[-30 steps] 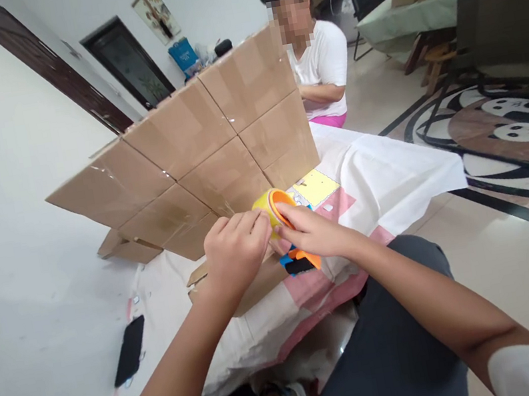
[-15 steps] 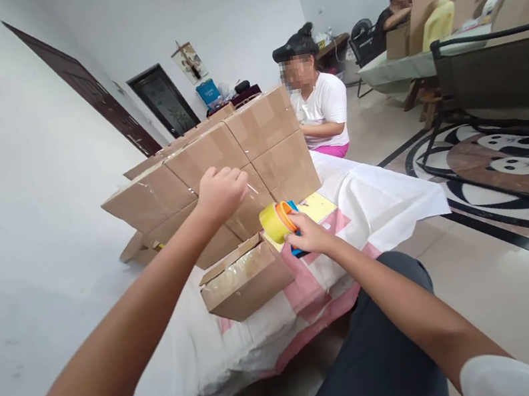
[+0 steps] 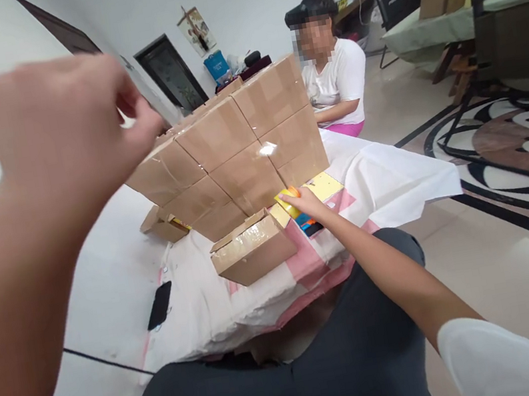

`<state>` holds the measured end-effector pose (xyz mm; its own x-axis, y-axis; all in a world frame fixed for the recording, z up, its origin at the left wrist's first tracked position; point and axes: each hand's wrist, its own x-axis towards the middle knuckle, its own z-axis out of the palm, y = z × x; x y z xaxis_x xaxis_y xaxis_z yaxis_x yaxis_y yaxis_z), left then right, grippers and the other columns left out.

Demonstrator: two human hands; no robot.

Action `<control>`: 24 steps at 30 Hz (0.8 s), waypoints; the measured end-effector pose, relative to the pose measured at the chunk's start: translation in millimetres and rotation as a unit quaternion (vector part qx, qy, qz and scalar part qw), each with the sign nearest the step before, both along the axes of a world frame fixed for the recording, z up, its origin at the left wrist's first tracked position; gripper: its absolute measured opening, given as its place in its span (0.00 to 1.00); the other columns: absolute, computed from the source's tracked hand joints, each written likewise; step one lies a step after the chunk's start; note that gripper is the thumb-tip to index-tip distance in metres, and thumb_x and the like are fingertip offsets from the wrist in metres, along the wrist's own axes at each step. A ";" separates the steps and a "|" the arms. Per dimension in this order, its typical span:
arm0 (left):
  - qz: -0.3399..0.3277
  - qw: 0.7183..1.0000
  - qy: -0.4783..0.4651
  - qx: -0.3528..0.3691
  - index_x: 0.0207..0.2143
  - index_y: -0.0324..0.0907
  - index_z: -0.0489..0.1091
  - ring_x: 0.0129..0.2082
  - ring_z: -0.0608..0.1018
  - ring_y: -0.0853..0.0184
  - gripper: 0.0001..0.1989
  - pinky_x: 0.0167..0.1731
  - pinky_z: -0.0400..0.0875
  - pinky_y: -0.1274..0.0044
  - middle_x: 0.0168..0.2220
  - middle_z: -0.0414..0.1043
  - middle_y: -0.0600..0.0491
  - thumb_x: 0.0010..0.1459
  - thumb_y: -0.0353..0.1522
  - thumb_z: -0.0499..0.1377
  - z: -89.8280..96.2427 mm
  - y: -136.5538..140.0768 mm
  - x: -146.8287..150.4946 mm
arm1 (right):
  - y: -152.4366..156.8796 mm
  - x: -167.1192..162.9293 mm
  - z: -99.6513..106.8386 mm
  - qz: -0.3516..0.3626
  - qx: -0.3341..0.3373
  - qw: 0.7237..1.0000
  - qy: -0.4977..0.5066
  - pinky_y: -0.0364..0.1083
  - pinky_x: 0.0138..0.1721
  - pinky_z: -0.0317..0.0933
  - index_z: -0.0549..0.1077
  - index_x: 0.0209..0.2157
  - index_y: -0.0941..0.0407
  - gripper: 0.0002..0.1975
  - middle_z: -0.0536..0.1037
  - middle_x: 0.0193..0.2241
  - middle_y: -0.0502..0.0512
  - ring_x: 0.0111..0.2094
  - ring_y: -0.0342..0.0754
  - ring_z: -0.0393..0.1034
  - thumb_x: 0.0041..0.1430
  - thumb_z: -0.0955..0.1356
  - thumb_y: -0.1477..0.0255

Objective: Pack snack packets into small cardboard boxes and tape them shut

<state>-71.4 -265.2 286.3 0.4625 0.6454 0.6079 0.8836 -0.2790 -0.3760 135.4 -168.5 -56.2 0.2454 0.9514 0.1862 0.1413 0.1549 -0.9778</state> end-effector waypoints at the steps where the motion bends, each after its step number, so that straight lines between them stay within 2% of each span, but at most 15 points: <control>1: -0.006 1.000 0.015 0.011 0.49 0.37 0.69 0.53 0.70 0.52 0.22 0.48 0.57 0.62 0.47 0.71 0.47 0.65 0.39 0.43 -6.4 -3.4 -1.5 | 1.0 0.0 0.4 -0.004 0.007 1.000 0.011 0.42 0.29 0.57 0.72 0.29 0.58 0.25 0.74 0.26 0.52 0.29 0.45 0.67 0.53 0.70 0.48; 4: -0.019 0.998 0.041 0.033 0.38 0.39 0.71 0.40 0.73 0.62 0.14 0.39 0.59 0.70 0.36 0.73 0.51 0.63 0.36 0.49 -24.0 -1.1 -3.4 | 2.5 2.3 1.4 -0.015 0.019 0.999 0.033 0.42 0.29 0.59 0.72 0.30 0.59 0.25 0.75 0.27 0.53 0.29 0.45 0.68 0.51 0.71 0.48; 8: -0.022 0.998 0.048 0.025 0.34 0.40 0.70 0.33 0.70 0.67 0.09 0.34 0.56 0.74 0.32 0.73 0.52 0.61 0.34 0.52 -30.2 8.2 -3.5 | 1.1 8.6 2.4 -0.010 0.025 0.998 0.057 0.42 0.28 0.61 0.72 0.29 0.59 0.25 0.75 0.26 0.55 0.29 0.46 0.69 0.49 0.72 0.49; 13: -0.005 0.998 0.061 0.010 0.31 0.41 0.69 0.29 0.69 0.67 0.10 0.29 0.52 0.75 0.31 0.74 0.52 0.62 0.34 0.52 -31.0 15.8 -5.2 | -3.5 11.9 8.8 -0.004 0.053 0.994 0.092 0.43 0.27 0.63 0.71 0.31 0.59 0.25 0.74 0.25 0.55 0.27 0.47 0.69 0.51 0.70 0.49; 20: 0.022 0.998 0.051 -0.026 0.30 0.42 0.70 0.26 0.65 0.67 0.10 0.27 0.51 0.76 0.29 0.75 0.52 0.61 0.36 0.53 -42.9 29.8 -15.9 | -16.3 11.1 18.2 -0.041 0.135 0.986 0.085 0.45 0.30 0.62 0.69 0.32 0.57 0.23 0.71 0.26 0.51 0.28 0.45 0.65 0.52 0.71 0.50; 22: 0.045 0.997 0.052 -0.042 0.30 0.43 0.70 0.25 0.65 0.67 0.10 0.26 0.50 0.75 0.29 0.75 0.51 0.60 0.36 0.53 -47.2 35.0 -22.1 | -22.3 11.1 20.5 -0.070 0.166 0.982 0.059 0.45 0.31 0.60 0.66 0.28 0.55 0.21 0.68 0.25 0.50 0.28 0.45 0.62 0.52 0.71 0.52; 24: 0.061 0.995 0.055 -0.058 0.29 0.43 0.69 0.24 0.65 0.66 0.09 0.26 0.51 0.75 0.28 0.75 0.51 0.59 0.37 0.54 -53.3 41.6 -30.4 | -28.0 10.5 23.0 -0.124 0.233 0.964 -0.015 0.48 0.33 0.60 0.61 0.24 0.53 0.21 0.64 0.22 0.48 0.27 0.45 0.59 0.51 0.71 0.53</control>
<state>-101.8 -223.6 232.9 0.4364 0.7633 0.4764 0.8687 -0.2196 -0.4439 145.9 -196.4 -33.1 0.4419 0.6755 0.5903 0.2574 0.5349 -0.8048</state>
